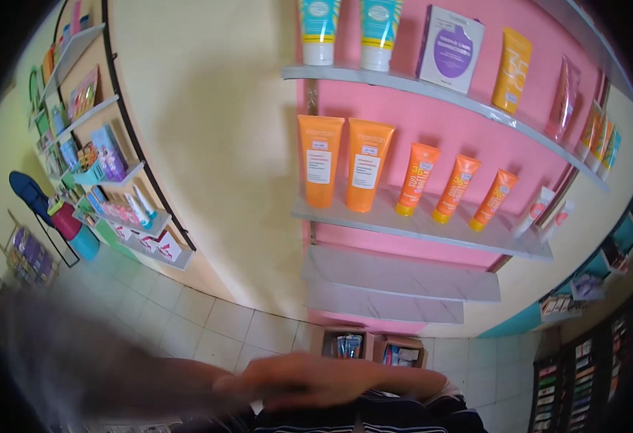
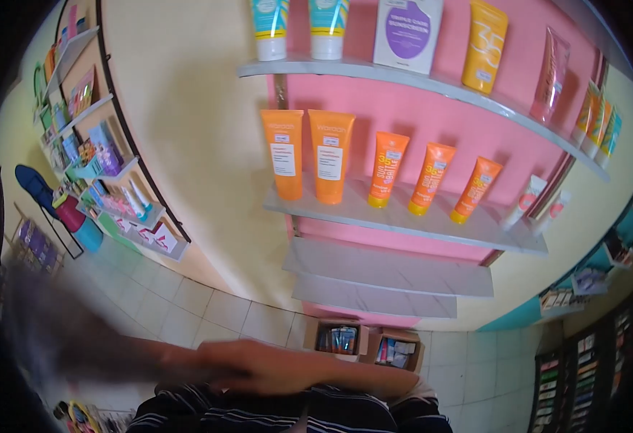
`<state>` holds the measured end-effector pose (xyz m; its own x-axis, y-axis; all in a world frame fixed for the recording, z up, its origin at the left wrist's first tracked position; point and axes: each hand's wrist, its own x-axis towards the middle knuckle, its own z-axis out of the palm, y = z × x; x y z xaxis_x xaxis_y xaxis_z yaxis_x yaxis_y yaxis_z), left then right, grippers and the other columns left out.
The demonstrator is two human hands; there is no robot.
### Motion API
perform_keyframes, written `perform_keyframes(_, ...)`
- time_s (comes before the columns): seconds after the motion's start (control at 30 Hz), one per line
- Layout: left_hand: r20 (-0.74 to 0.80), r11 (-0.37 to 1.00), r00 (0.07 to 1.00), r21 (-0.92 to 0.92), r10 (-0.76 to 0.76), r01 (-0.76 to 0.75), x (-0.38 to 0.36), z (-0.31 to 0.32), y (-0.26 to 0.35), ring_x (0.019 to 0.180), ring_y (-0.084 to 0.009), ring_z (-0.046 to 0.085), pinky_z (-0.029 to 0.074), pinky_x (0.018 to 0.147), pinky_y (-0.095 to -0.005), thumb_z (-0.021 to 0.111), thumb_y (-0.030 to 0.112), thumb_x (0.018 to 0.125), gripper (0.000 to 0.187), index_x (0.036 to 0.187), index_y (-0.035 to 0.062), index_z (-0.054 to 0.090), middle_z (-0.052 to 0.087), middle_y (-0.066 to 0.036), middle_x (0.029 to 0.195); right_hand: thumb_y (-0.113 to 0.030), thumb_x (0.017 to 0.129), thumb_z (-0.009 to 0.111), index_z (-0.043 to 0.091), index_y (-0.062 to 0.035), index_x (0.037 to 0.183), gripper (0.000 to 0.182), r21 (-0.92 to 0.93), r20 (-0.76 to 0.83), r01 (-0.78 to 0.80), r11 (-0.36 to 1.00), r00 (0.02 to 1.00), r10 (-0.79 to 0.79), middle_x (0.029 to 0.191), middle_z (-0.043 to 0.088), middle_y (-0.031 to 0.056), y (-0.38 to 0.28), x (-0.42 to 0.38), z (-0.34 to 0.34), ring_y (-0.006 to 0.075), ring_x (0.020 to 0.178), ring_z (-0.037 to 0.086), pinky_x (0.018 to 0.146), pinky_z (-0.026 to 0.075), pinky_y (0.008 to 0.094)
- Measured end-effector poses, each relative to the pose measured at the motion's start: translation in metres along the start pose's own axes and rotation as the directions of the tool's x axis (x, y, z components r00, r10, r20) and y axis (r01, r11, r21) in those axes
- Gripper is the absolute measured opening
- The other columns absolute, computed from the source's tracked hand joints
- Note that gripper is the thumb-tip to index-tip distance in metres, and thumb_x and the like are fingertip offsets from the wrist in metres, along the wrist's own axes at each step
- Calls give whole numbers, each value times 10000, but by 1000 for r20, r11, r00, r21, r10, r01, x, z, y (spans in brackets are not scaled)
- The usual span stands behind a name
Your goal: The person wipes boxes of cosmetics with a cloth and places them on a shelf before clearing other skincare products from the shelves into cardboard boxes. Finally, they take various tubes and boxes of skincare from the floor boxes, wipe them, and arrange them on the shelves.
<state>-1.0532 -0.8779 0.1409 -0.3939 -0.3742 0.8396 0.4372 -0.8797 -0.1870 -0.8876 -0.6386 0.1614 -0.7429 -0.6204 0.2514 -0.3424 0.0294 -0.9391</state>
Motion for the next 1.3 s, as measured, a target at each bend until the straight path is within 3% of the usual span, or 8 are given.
perform_keyframes(0.2,370,727,883,-514,-291,455,65,49,-64,1009,-197,458,356,864,-364,613,395,694,540,1092,55,479,502,-86,1068,-215,817,518,382,-83,1225,449,-74,63,283,956,958,-279,1126,441,136,-5,-3,6,257,1047,420,914,307,363)
perform_keyframes(0.27,144,824,824,262,-547,502,44,49,-138,1089,-249,408,304,939,-361,499,286,776,503,1194,35,378,475,-133,1116,-218,807,534,388,-79,1220,459,-157,-23,196,968,979,-202,1149,434,139,0,-10,-4,261,1070,413,926,302,365)
perform_keyframes(0.3,72,460,735,820,-674,341,36,39,-175,1135,-244,389,300,966,-336,507,215,761,507,1216,42,367,492,-126,1122,-220,798,550,395,-75,1215,468,-225,-121,97,970,985,-126,1172,428,143,1,-14,-9,266,1093,407,939,297,367)
perform_keyframes(0.43,9,374,556,749,-831,547,-40,39,-264,1089,-196,430,332,909,-307,627,177,741,563,1217,69,346,495,-78,1114,-47,720,587,362,6,1200,532,-578,-808,-373,726,384,-446,1218,387,179,15,-26,-63,299,1110,395,934,310,377)
perform_keyframes(0.63,186,393,351,553,-918,735,-66,54,-301,932,-115,503,392,808,-240,595,146,778,407,1118,30,405,526,-47,1010,-23,686,620,321,32,1193,591,-571,-631,-723,388,85,-771,1151,402,176,29,-16,-152,282,1051,420,848,361,347)
perform_keyframes(0.97,38,505,567,507,-823,699,-74,95,-239,741,-50,484,414,661,-210,510,80,821,260,1054,28,409,511,-9,835,-101,672,680,487,-1,871,295,-393,-919,7,919,20,-394,793,560,68,11,-34,-111,122,712,546,641,445,262)
perform_keyframes(1.23,429,342,-63,791,-901,507,-189,192,-175,1033,-223,433,349,868,-343,508,177,809,431,1144,-22,322,457,-174,1020,-94,662,688,414,-17,1084,509,146,-988,488,861,113,104,985,527,88,58,-170,38,166,886,543,745,481,320)
perform_keyframes(1.3,484,-11,-592,768,-645,640,-213,211,-171,1245,-251,200,189,983,-352,550,372,758,667,1238,-6,282,269,-182,1295,-272,660,667,445,-34,1013,480,306,-918,617,725,-10,396,961,494,112,62,-214,75,212,902,523,751,466,333)
